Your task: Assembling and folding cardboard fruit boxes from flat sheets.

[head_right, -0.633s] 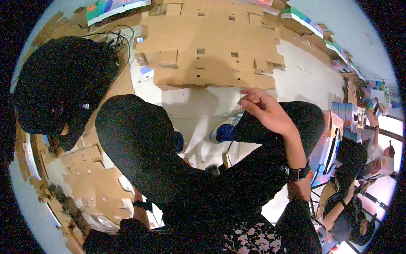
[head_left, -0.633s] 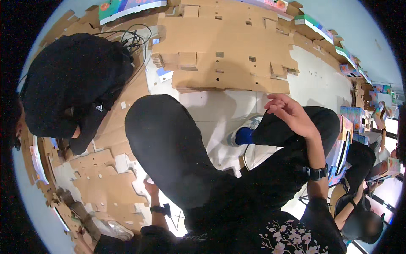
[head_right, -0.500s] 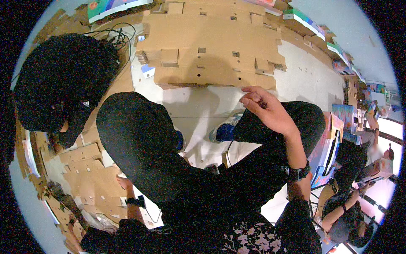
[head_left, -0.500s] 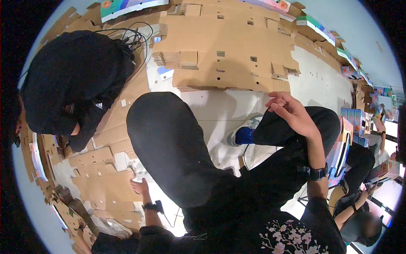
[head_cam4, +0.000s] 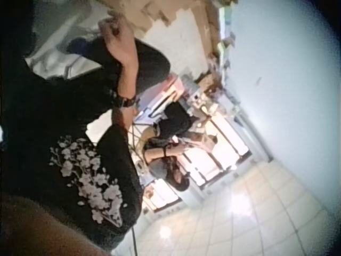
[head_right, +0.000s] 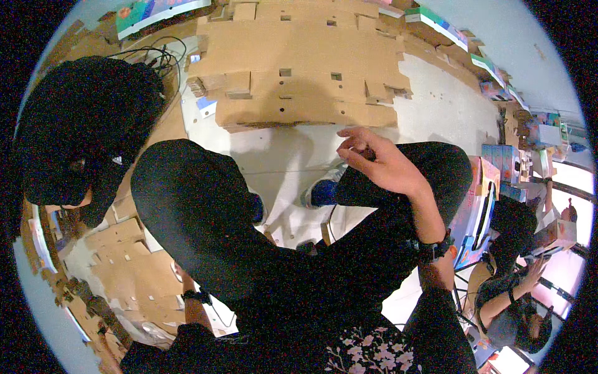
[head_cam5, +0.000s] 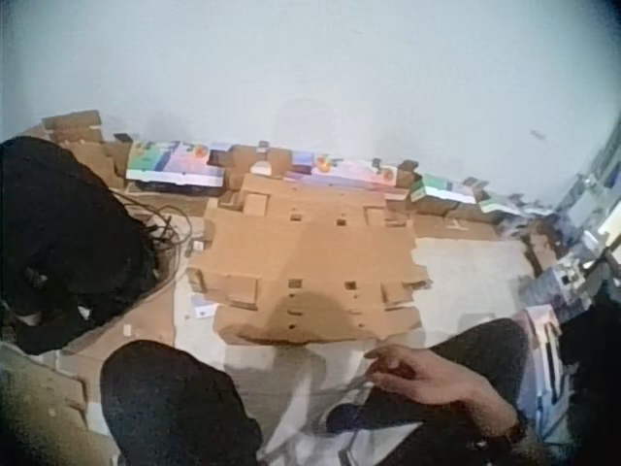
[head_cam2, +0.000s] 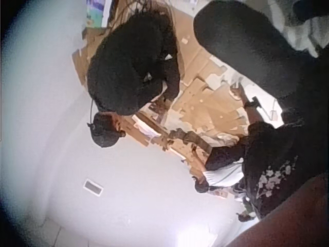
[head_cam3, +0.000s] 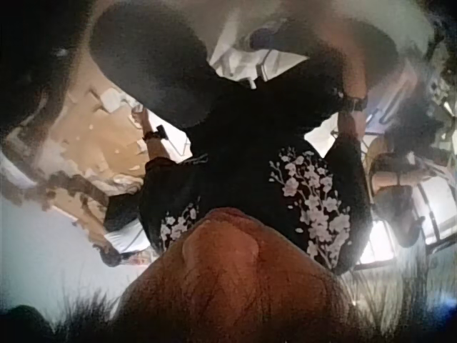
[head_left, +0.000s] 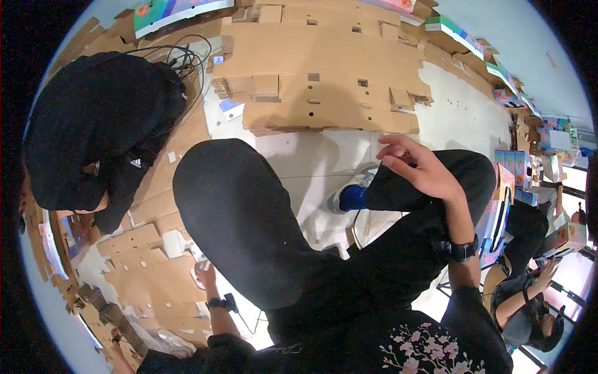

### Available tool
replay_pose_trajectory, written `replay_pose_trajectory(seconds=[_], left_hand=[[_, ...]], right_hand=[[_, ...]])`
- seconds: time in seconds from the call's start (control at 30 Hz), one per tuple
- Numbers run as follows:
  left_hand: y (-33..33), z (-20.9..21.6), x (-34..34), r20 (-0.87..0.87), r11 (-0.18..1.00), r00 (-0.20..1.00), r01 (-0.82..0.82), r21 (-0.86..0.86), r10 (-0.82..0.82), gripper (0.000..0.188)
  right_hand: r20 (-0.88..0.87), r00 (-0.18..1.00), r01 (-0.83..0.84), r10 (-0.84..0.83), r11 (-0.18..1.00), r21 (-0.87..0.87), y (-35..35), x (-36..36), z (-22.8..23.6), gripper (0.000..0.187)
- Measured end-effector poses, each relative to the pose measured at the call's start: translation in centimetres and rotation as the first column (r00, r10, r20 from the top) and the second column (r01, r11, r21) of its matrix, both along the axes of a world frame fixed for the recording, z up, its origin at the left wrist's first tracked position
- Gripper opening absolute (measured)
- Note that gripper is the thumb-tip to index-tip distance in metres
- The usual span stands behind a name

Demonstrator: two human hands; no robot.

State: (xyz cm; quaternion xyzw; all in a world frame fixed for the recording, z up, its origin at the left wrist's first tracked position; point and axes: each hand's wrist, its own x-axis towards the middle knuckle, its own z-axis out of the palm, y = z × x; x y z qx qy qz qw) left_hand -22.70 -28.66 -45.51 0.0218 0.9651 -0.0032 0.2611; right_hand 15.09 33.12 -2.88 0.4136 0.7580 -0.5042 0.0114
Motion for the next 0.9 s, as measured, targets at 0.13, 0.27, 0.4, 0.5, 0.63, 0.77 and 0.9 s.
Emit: replay_pose_trajectory(seconds=[0.13, 0.27, 0.4, 0.5, 0.63, 0.77, 0.9], left_hand=[[-3.6, -1.3, -3.7, -0.173, 0.951, 0.985, 0.077, 0.299, -0.026, 0.061], [-5.2, -2.8, -6.5, -0.144, 0.777, 0.97, -0.065, 0.626, 0.196, 0.039], [-3.6, -0.8, -9.9, 0.591, -0.191, 0.51, -0.634, 0.749, 0.625, 0.026], [-3.2, 4.2, -10.8, 0.757, -0.45, 0.405, -0.624, 0.639, 0.512, 0.026], [-3.7, 13.3, -8.4, 0.666, -0.463, 0.501, -0.48, 0.745, 0.553, 0.023], [-2.5, 22.8, -3.8, 0.59, -0.534, 0.611, -0.301, 0.79, 0.529, 0.024], [0.3, 33.0, 1.4, 0.482, -0.54, 0.708, -0.168, 0.824, 0.516, 0.026]], right_hand=[[-0.012, 1.0, -0.009, 0.009, 1.0, -0.011, 0.4, 0.0, 0.0, 0.036], [0.0, 1.0, 0.021, -0.021, 0.999, -0.031, 0.4, -0.3, 0.0, 0.036], [0.016, 1.0, 0.023, -0.023, 1.0, -0.016, -0.1, -0.7, 0.4, 0.037], [0.015, 1.0, -0.007, 0.007, 1.0, 0.02, -0.3, -0.9, 0.9, 0.038], [-0.06, 0.998, -0.013, 0.013, 1.0, 0.001, -0.6, -1.2, 1.8, 0.039], [-0.149, 0.986, -0.075, 0.075, 0.997, 0.008, -1.0, -1.4, 2.6, 0.038], [-0.316, 0.937, -0.136, 0.151, 0.988, 0.067, -1.4, -1.8, 3.3, 0.04]])
